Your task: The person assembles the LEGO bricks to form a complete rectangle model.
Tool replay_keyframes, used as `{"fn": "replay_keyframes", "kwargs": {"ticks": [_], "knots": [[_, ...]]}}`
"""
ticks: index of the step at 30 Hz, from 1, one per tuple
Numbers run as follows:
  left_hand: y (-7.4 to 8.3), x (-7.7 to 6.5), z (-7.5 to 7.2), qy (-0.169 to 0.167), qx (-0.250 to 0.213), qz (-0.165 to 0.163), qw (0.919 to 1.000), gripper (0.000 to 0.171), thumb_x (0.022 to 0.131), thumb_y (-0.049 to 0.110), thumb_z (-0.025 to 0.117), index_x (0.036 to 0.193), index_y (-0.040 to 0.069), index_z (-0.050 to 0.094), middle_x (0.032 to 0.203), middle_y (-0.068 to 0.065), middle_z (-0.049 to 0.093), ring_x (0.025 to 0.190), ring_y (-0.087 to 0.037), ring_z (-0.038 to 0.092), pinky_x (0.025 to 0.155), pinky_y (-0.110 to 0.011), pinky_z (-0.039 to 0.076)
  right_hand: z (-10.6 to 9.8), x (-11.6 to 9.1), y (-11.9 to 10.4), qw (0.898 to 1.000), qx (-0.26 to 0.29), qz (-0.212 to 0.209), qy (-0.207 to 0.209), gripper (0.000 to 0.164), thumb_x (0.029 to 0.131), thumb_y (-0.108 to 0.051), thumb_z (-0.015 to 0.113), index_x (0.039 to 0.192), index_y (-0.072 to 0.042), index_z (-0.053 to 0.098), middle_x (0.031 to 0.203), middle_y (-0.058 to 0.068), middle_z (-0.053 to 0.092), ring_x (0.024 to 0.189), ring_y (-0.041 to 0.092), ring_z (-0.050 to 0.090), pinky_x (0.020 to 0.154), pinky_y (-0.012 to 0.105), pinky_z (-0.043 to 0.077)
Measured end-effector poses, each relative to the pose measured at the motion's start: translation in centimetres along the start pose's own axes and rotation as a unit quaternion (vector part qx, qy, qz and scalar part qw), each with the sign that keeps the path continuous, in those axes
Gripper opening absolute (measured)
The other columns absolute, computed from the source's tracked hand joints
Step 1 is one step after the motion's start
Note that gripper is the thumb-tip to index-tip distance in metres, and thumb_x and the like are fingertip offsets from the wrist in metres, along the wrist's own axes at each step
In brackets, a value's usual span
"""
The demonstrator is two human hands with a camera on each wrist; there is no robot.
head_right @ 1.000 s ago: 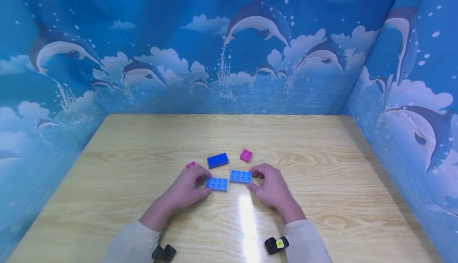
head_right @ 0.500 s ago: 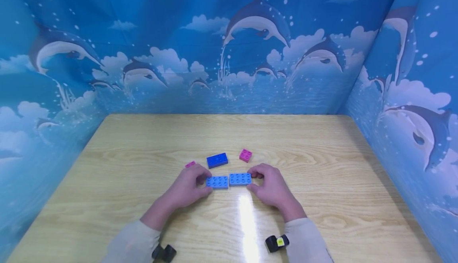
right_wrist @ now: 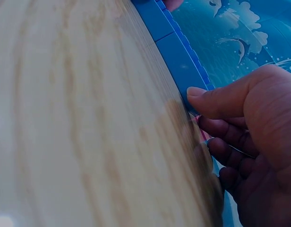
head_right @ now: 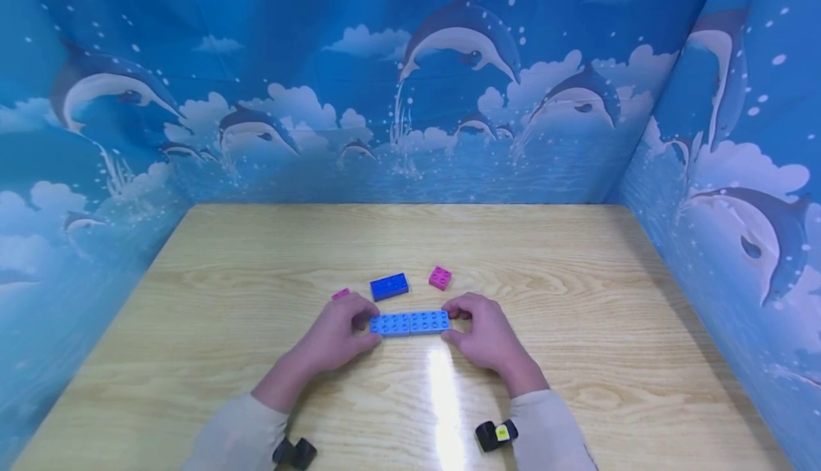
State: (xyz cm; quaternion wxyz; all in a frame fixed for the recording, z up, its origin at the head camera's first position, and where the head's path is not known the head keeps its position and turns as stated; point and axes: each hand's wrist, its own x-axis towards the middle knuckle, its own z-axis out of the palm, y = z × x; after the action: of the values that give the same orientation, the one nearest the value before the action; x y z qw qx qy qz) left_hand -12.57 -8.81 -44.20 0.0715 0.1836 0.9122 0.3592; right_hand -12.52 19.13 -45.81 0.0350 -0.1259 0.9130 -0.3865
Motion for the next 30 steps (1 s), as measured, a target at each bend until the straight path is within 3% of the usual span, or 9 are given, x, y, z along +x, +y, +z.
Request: {"fn": "replay_keyframes", "kwargs": {"ticks": [14,19,25,30], "knots": [[0.1,0.2,0.0,0.000,0.000,0.007,1.0000,0.034,0.081,0.015,0.082,0.110,0.004,0.068,0.087,0.002,0.055,0.080,-0.015,0.053,0.070,-0.027,0.049,0.0,0.3,0.0,1.000,-0.003,0.007,-0.007,0.034,0.078,-0.010,0.085,0.109,-0.015,0.071,0.099,-0.006,0.062,0.094,0.015,0.057,0.087,0.039,0.049],[0.1,0.3,-0.3,0.001,0.007,0.004,1.0000,0.042,0.079,0.021,0.083,0.114,0.004,0.068,0.088,0.001,0.055,0.078,-0.014,0.052,0.067,-0.027,0.048,0.0,0.3,0.1,1.000,0.004,0.006,-0.009,0.036,0.076,-0.010,0.086,0.108,-0.015,0.071,0.098,-0.007,0.062,0.093,0.015,0.057,0.087,0.039,0.049],[0.4,1.0,-1.4,0.043,-0.005,-0.031,0.9986,0.043,0.083,0.025,0.080,0.119,0.006,0.067,0.102,0.000,0.060,0.083,-0.015,0.056,0.071,-0.029,0.051,-0.1,0.3,0.0,1.000,0.009,0.001,-0.007,0.037,0.074,-0.011,0.088,0.107,-0.015,0.071,0.097,-0.007,0.062,0.092,0.015,0.058,0.086,0.039,0.049],[0.3,2.1,-2.1,0.081,0.037,-0.071,0.9935,0.041,0.084,0.023,0.080,0.120,0.009,0.067,0.110,0.000,0.060,0.085,-0.013,0.056,0.074,-0.029,0.052,-0.2,0.3,-0.1,1.000,0.012,0.005,-0.009,0.036,0.075,-0.010,0.087,0.107,-0.016,0.071,0.097,-0.007,0.062,0.093,0.015,0.057,0.087,0.039,0.049]]}}
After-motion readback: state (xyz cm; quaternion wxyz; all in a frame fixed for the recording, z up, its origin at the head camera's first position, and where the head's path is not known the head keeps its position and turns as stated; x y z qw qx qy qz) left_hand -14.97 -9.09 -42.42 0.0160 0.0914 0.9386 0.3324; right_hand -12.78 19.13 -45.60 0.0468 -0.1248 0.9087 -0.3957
